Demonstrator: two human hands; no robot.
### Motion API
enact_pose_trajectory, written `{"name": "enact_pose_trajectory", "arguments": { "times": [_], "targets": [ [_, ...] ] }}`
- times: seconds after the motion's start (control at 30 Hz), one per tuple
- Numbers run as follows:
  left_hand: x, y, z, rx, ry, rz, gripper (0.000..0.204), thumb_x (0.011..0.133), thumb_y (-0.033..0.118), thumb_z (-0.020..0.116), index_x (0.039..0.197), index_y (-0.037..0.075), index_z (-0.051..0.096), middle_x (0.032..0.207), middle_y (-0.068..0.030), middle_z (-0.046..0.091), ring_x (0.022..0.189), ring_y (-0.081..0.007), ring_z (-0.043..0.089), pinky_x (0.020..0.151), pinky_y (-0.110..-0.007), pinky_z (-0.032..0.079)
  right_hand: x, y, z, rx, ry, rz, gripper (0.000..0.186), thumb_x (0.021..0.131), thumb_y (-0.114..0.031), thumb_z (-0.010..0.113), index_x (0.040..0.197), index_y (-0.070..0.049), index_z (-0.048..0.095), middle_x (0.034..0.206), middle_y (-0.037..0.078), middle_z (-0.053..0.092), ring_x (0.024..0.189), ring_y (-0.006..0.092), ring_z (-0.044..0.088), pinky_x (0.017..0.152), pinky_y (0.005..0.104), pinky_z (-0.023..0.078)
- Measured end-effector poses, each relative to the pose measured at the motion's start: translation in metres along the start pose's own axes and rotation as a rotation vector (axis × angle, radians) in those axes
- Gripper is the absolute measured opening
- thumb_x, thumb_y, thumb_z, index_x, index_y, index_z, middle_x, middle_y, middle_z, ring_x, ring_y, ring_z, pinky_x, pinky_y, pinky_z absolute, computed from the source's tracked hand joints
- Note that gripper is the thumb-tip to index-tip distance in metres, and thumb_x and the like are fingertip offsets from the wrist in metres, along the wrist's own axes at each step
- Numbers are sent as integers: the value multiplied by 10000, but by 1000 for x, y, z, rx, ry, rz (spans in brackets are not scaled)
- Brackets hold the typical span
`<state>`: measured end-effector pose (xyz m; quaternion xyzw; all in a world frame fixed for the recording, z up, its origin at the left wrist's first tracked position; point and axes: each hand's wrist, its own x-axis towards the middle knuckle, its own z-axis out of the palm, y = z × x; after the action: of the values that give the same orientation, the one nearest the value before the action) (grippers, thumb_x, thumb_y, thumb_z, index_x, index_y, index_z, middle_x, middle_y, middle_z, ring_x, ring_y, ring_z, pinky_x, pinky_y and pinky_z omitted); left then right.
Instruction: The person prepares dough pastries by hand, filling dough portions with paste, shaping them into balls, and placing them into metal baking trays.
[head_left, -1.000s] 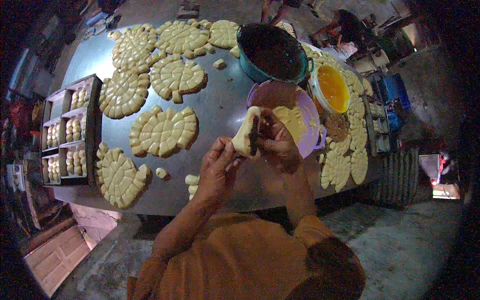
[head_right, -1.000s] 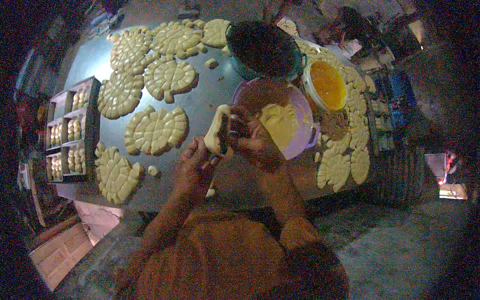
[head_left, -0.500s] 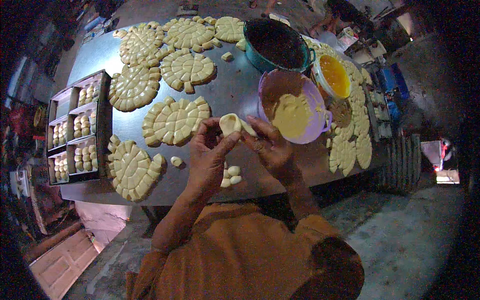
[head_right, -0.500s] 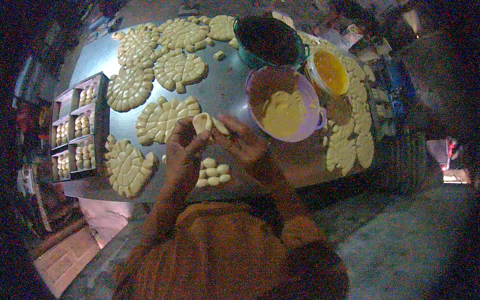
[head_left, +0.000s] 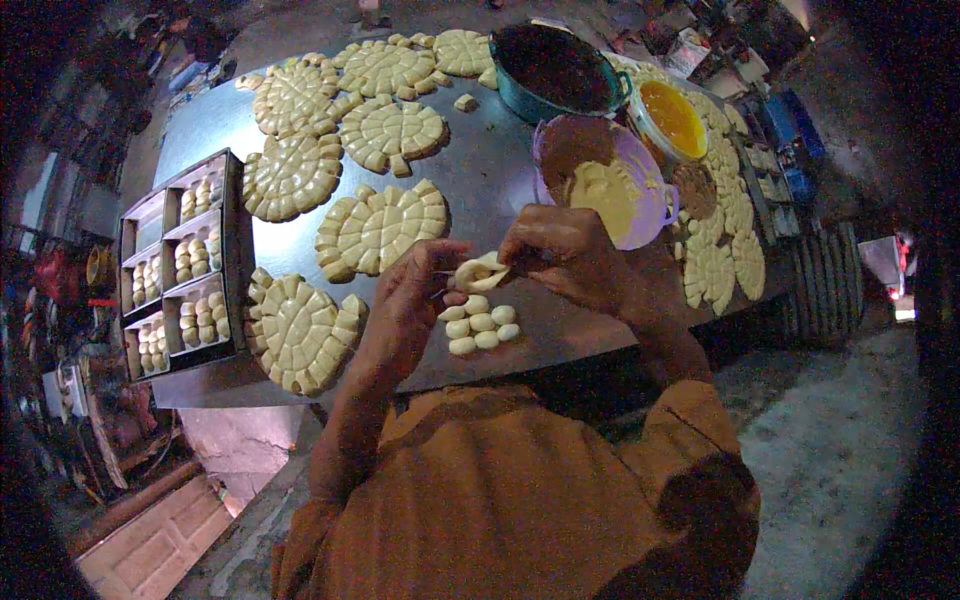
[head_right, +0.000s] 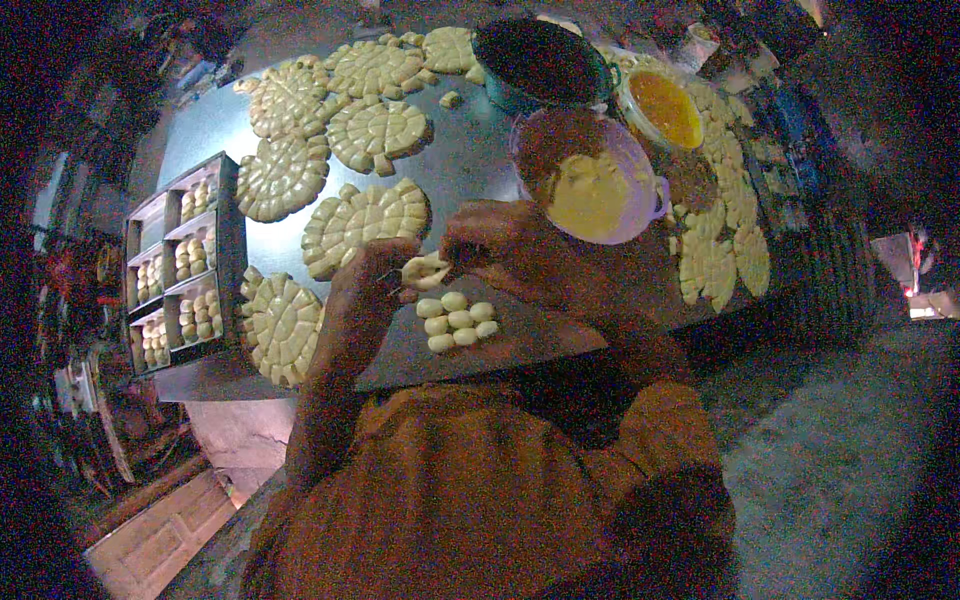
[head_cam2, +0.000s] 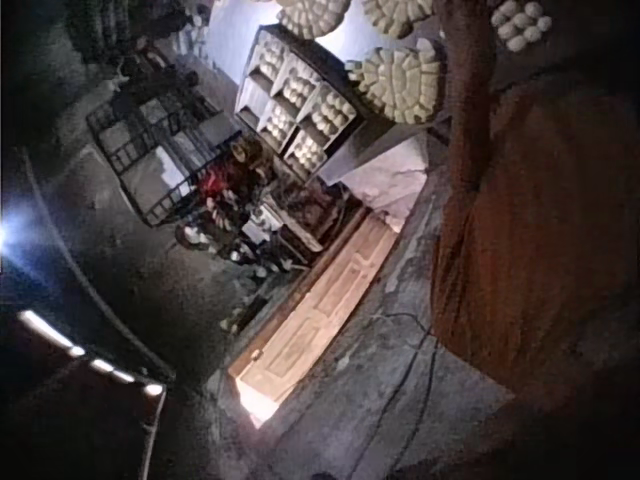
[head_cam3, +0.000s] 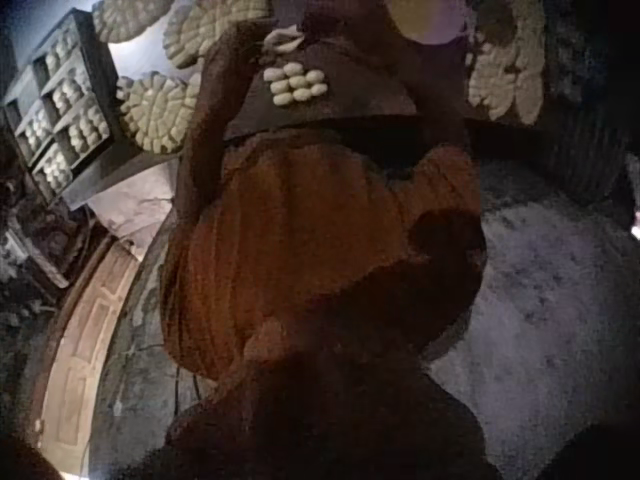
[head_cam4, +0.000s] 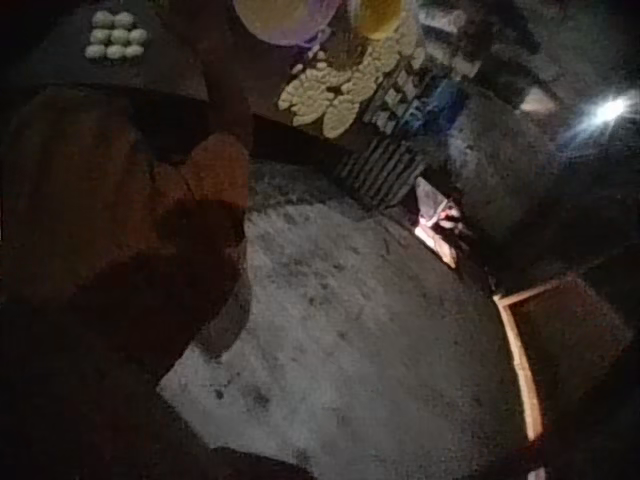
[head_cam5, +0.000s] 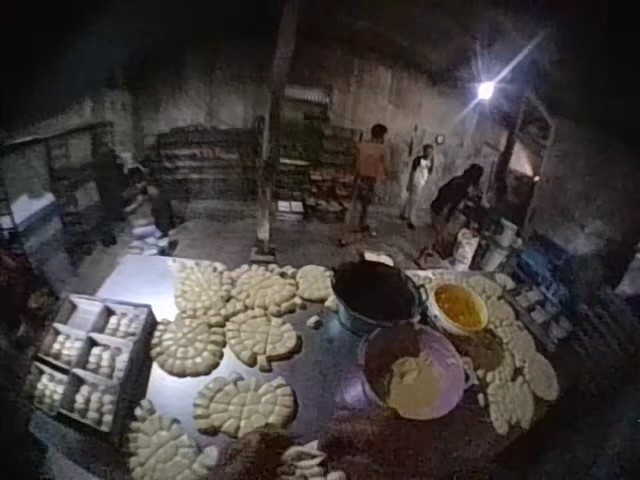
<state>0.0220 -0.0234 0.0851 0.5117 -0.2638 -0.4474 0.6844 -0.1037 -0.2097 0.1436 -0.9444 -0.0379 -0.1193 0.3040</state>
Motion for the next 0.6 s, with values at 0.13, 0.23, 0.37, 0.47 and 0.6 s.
{"name": "enact_pose_trajectory", "arguments": {
  "times": [0.13, 0.23, 0.37, 0.47, 0.6],
  "targets": [
    [11, -26, -10, -207, -105, -127, 336, 931, 295, 649, 1146, 42, 591, 1056, -45, 632, 933, -134, 605, 821, -276, 492, 0, -11, 10, -301, 124, -228, 288, 750, -37, 749, 1024, -88, 678, 924, 73, 655, 854, 243, 667, 749, 331, 561],
    [5, -25, -16, -578, 7, -214, 355, 910, 249, 680, 1178, 48, 561, 1089, -41, 618, 973, -146, 606, 837, -282, 506, 5, -32, 29, -330, 193, -197, 328, 779, -64, 693, 1099, -44, 626, 1084, 141, 633, 1011, 314, 640, 850, 390, 555],
    [-5, -20, -6, -707, 51, -185, 381, 900, 193, 686, 1216, 50, 527, 1112, -55, 605, 1001, -162, 606, 870, -305, 518, 3, -61, 74, -346, 457, -9, 401, 794, -156, 733, 1139, 4, 603, 1139, 142, 624, 1098, 283, 609, 867, 374, 555],
    [-8, -23, -4, -717, 30, -147, 354, 901, 151, 676, 1208, 27, 550, 1104, -64, 615, 984, -157, 608, 847, -301, 522, -8, -48, 94, -380, 564, 6, 339, 788, -144, 762, 1089, -32, 654, 1082, 135, 641, 971, 263, 653, 805, 342, 565],
    [-5, -23, -12, -380, 62, -8, 280, 911, 115, 649, 1166, 11, 599, 1104, -68, 637, 1017, -147, 602, 894, -288, 497, -4, -68, 92, 138, 636, 415, 263, 840, -152, 734, 1069, -48, 659, 995, 111, 677, 801, 189, 678, 645, 312, 570]
  ]
}}
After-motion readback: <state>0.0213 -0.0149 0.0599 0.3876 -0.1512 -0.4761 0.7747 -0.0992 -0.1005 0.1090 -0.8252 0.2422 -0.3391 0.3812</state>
